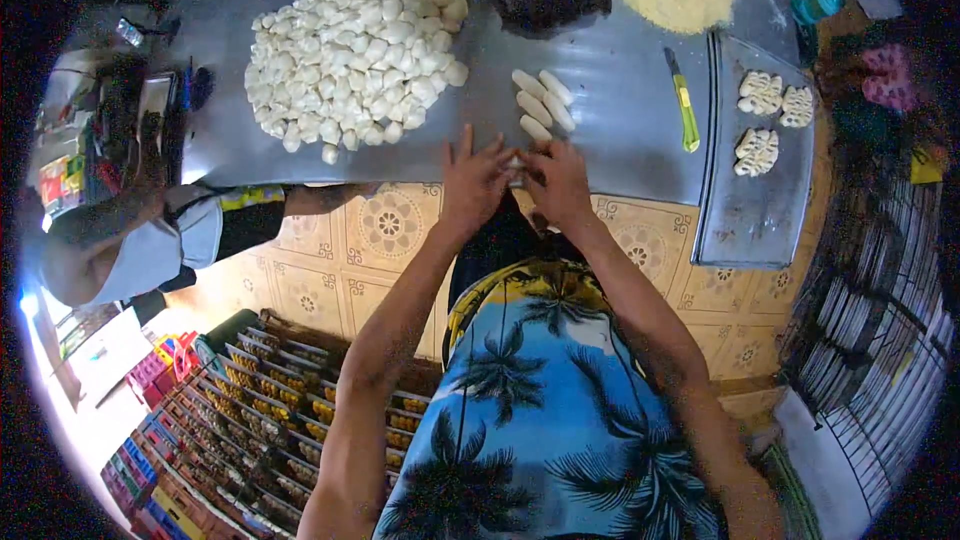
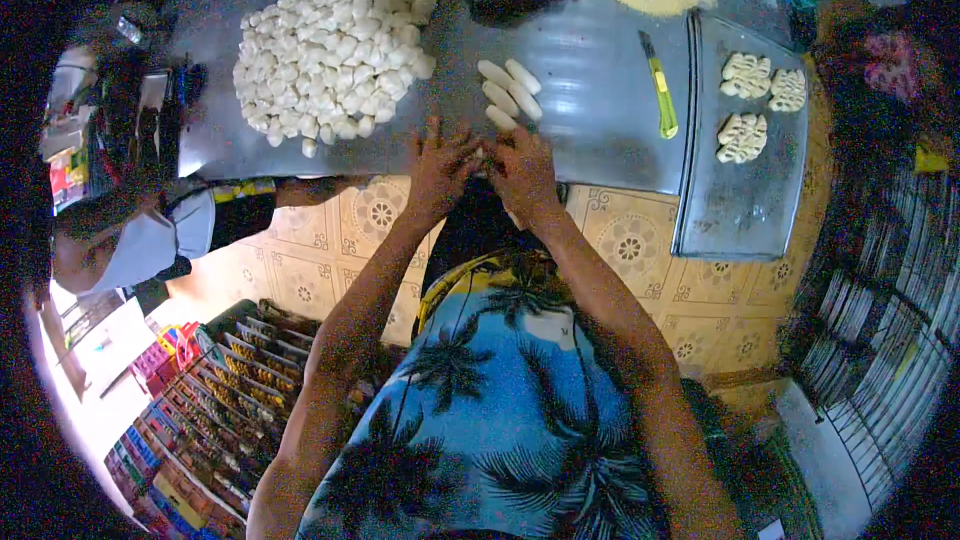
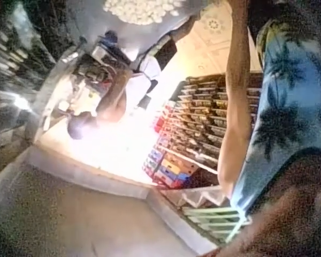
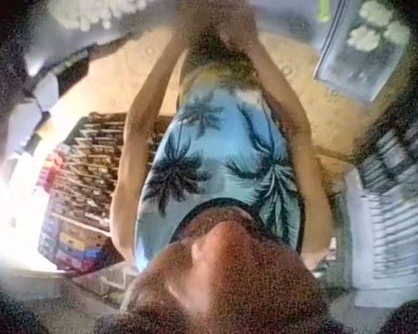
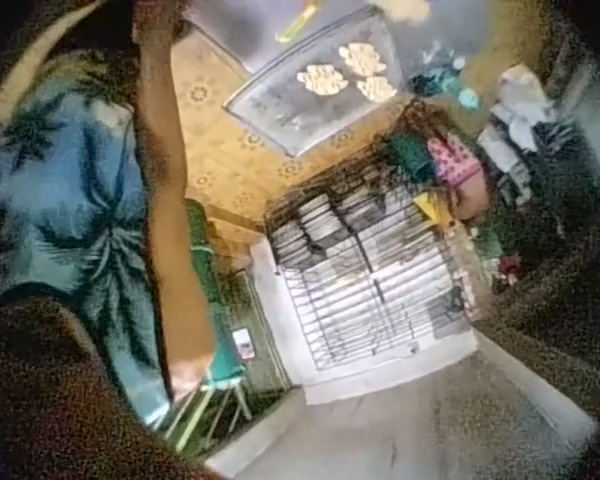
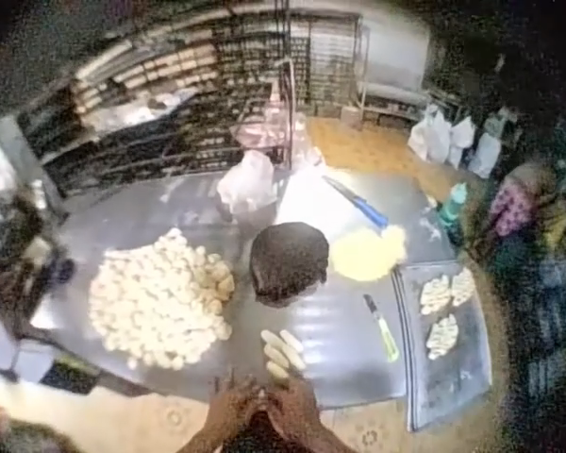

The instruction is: Shaping and scoring small portions of dough to create decorative bread rolls on a bakery workbench.

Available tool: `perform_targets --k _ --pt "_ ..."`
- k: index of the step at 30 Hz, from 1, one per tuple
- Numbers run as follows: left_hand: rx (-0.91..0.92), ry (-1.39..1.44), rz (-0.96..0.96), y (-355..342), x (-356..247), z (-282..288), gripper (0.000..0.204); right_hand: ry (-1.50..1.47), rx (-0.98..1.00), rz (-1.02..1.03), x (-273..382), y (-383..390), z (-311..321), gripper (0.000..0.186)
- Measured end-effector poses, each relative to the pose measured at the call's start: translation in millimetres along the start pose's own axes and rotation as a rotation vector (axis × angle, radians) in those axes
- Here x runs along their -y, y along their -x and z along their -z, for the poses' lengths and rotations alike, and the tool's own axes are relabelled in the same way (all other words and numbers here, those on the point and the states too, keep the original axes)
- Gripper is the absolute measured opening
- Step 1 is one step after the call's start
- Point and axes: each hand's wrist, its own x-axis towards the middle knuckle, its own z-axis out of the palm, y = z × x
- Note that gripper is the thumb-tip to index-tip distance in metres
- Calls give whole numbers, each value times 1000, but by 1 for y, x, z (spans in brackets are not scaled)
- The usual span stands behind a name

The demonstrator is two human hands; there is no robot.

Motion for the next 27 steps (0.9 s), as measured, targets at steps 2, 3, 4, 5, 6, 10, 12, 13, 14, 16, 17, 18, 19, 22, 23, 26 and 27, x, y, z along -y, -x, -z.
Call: perform_targets --k 2,3,4,5,6,10,12,13,14,16,17,18,19,22,23,26,27 --pt "80 -83 65 0 2 -1 38 41 10 -6 -3 -2 -1 32" --pt "49 -30 17 -1 3 -1 38 98 84 -88 -4 -3 -2 30" --pt "-23 -2 24 -1 4 -1 37 82 -79 13 -5 -3 -2 27" --pt "-112 8 0 -1 4 -1 36 82 -87 23 -5 -4 -2 27" --pt "-121 15 25 -1 4 0 36 48 -87 26 -6 -4 -2 29" --pt "56 -74 6 -1 5 3 35 -38 -25 -15 -7 -3 0 28" --pt "174 -54 41 -2 6 4 34 16 67 -18 -9 -3 1 32" --pt "80 -47 12 -2 7 4 34 73 123 -24 -10 -3 2 37" --pt "-37 -48 -24 -2 8 4 34 77 113 -31 -11 -2 3 37" --pt "-9 -66 -34 -2 10 4 34 101 133 30 -14 -2 3 35" --pt "84 -74 -20 -3 10 4 33 104 92 33 -16 -2 4 35" --pt "-11 -92 -48 -2 11 4 33 60 100 62 -17 -1 4 35" --pt "53 -48 -48 -2 11 5 34 20 109 57 -17 0 4 35" --pt "122 3 -30 0 9 9 35 -49 102 34 -16 2 6 32" --pt "-3 -8 -66 1 9 10 35 3 76 35 -14 4 7 33" --pt "39 -14 -97 4 9 12 33 -38 27 17 -10 8 8 36" --pt "1 -28 -112 5 9 12 33 -16 -26 55 -9 9 6 37"
